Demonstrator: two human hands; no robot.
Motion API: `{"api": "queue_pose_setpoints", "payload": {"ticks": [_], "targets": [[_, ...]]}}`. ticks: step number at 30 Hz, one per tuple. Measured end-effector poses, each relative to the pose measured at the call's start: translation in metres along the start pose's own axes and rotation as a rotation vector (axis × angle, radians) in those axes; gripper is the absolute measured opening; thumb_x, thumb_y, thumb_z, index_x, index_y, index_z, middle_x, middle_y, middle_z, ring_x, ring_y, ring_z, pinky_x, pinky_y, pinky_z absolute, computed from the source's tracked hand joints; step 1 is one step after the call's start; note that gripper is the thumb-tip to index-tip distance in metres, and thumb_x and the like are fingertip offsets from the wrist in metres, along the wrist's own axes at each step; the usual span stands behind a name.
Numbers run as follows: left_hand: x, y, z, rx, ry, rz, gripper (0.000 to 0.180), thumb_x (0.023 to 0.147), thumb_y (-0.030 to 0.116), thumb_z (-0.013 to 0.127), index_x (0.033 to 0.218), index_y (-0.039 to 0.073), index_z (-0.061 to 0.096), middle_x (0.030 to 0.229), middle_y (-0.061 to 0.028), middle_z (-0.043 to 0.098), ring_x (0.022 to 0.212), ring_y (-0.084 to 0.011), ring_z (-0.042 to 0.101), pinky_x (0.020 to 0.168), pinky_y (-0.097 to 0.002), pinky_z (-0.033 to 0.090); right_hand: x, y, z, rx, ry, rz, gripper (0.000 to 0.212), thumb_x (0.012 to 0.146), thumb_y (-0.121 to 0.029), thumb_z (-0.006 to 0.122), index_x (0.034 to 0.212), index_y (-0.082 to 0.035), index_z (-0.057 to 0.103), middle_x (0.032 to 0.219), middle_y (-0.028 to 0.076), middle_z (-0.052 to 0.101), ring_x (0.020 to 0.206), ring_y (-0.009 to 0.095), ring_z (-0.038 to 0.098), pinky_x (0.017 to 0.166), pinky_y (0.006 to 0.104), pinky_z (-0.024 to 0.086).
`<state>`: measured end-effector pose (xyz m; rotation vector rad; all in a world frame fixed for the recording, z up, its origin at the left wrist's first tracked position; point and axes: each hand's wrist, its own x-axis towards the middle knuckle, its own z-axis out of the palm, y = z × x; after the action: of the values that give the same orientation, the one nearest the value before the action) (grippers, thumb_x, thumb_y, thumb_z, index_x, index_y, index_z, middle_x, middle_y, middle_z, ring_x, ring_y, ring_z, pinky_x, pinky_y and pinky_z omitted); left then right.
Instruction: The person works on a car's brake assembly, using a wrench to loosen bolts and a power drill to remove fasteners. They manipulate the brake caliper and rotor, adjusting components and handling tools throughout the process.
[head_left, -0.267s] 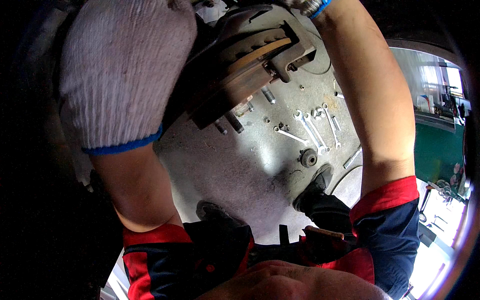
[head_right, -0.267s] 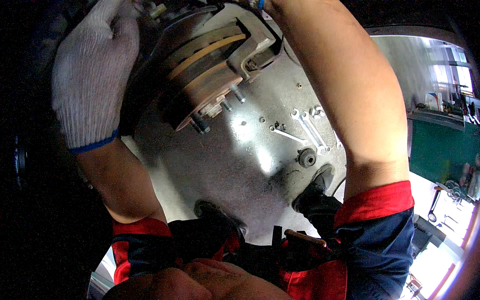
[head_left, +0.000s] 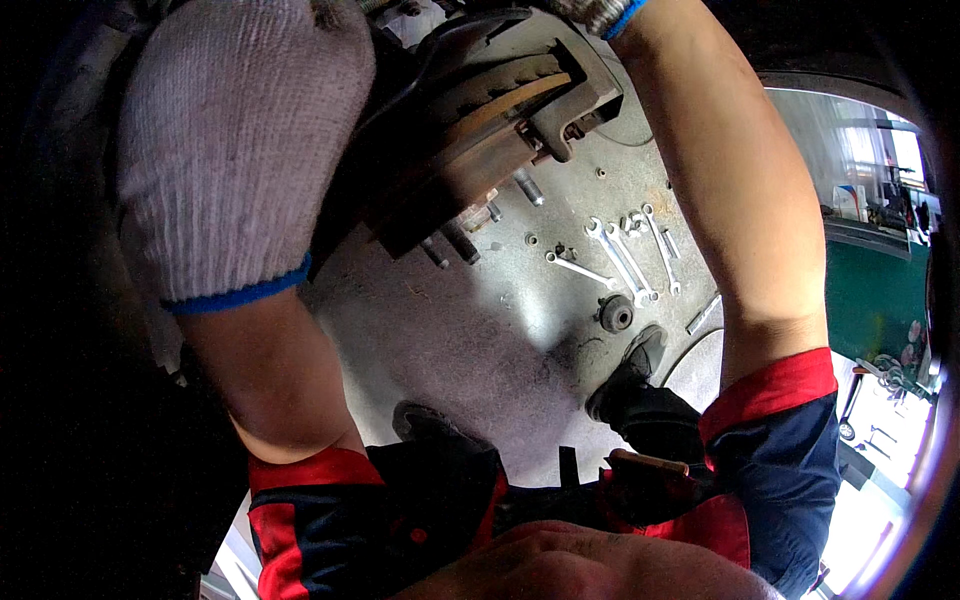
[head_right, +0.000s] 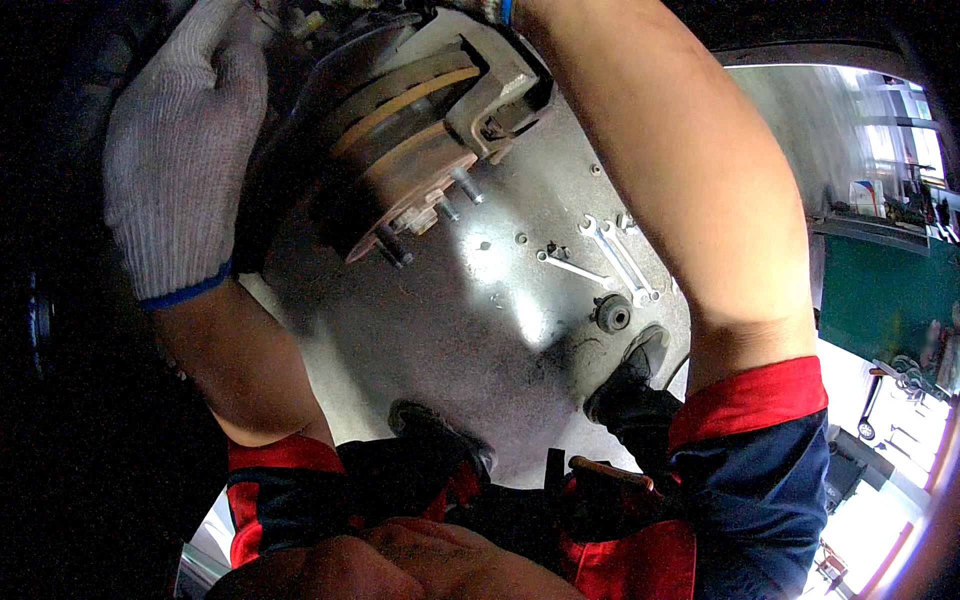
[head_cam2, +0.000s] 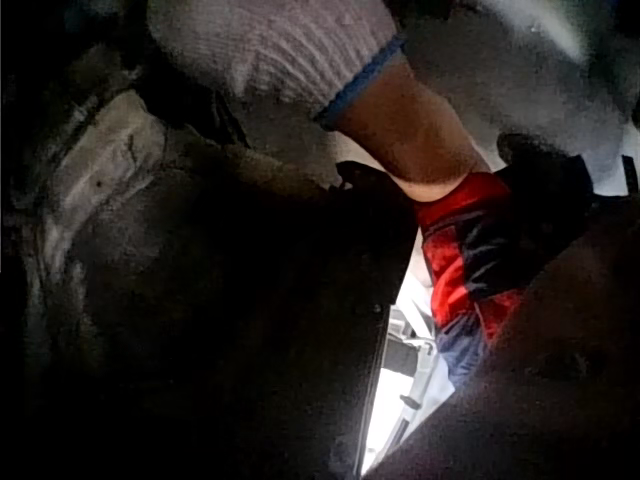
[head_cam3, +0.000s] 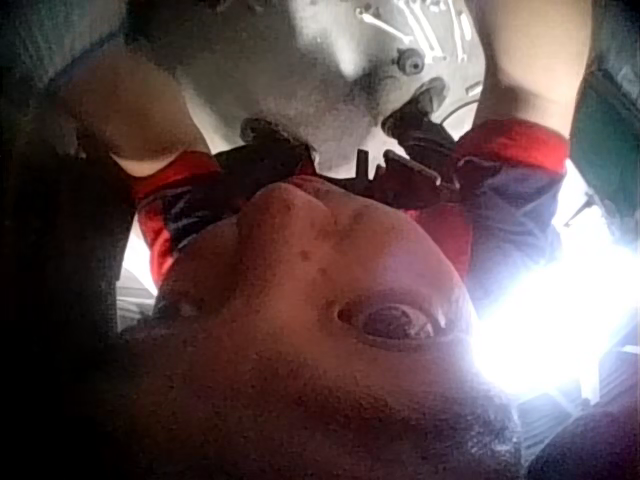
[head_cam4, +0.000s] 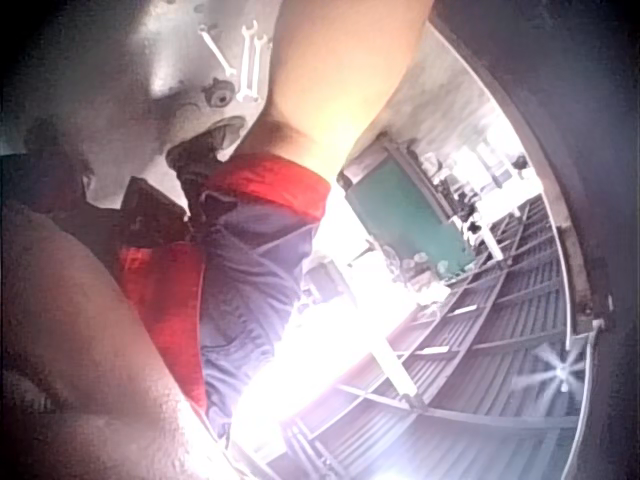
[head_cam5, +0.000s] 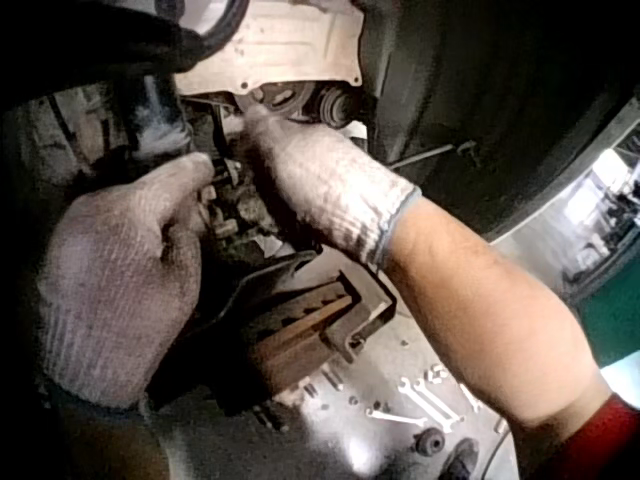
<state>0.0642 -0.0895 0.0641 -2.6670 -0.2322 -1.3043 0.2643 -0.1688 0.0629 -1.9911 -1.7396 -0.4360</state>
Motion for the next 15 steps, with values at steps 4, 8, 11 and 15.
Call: {"api": "queue_pose_setpoints", "payload": {"ticks": [4, 8, 11, 15], "targets": [[0.000, 0.027, -0.014, -0.035, 0.026, -0.134, 0.026, 0.090, 0.001, 0.066, 0.115, 0.003, 0.073, 0.108, -0.0174, 0.074, 0.099, -0.0313, 0.073, 0.086, -0.0387, 0.060, -0.009, 0.007, 0.006, -0.049, 0.038, 0.086, 0.032, 0.107, -0.019, 0.040, 0.125, 0.002, 0.057, 0.114, 0.028, 0.068, 0.105, 0.042, 0.067, 0.089, 0.0483, 0.053], [-0.003, 0.017, -0.009, -0.064, 0.036, -0.120, 0.028, 0.090, 0.000, 0.065, 0.116, 0.004, 0.073, 0.107, -0.0178, 0.074, 0.098, -0.0316, 0.073, 0.085, -0.0385, 0.060, -0.007, 0.006, 0.010, -0.044, 0.023, 0.053, 0.034, 0.107, -0.023, 0.042, 0.124, 0.001, 0.059, 0.114, 0.027, 0.068, 0.104, 0.041, 0.068, 0.089, 0.0473, 0.054], [-0.001, 0.009, -0.003, -0.103, 0.027, -0.150, 0.029, 0.089, -0.001, 0.064, 0.117, 0.004, 0.073, 0.106, -0.0181, 0.074, 0.098, -0.0317, 0.073, 0.085, -0.0383, 0.060, -0.008, 0.007, 0.009, -0.039, 0.007, 0.053, 0.036, 0.106, -0.027, 0.043, 0.122, 0.000, 0.061, 0.113, 0.026, 0.069, 0.103, 0.041, 0.068, 0.089, 0.0465, 0.054], [0.017, 0.010, -0.033, -0.185, -0.340, -0.429, 0.034, 0.090, 0.001, 0.064, 0.123, 0.006, 0.071, 0.107, -0.0189, 0.074, 0.099, -0.0285, 0.074, 0.085, -0.0371, 0.060, -0.012, 0.006, 0.000, -0.006, -0.009, 0.040, 0.038, 0.106, -0.031, 0.045, 0.121, -0.001, 0.063, 0.112, 0.025, 0.069, 0.101, 0.040, 0.069, 0.088, 0.0455, 0.055]]}}
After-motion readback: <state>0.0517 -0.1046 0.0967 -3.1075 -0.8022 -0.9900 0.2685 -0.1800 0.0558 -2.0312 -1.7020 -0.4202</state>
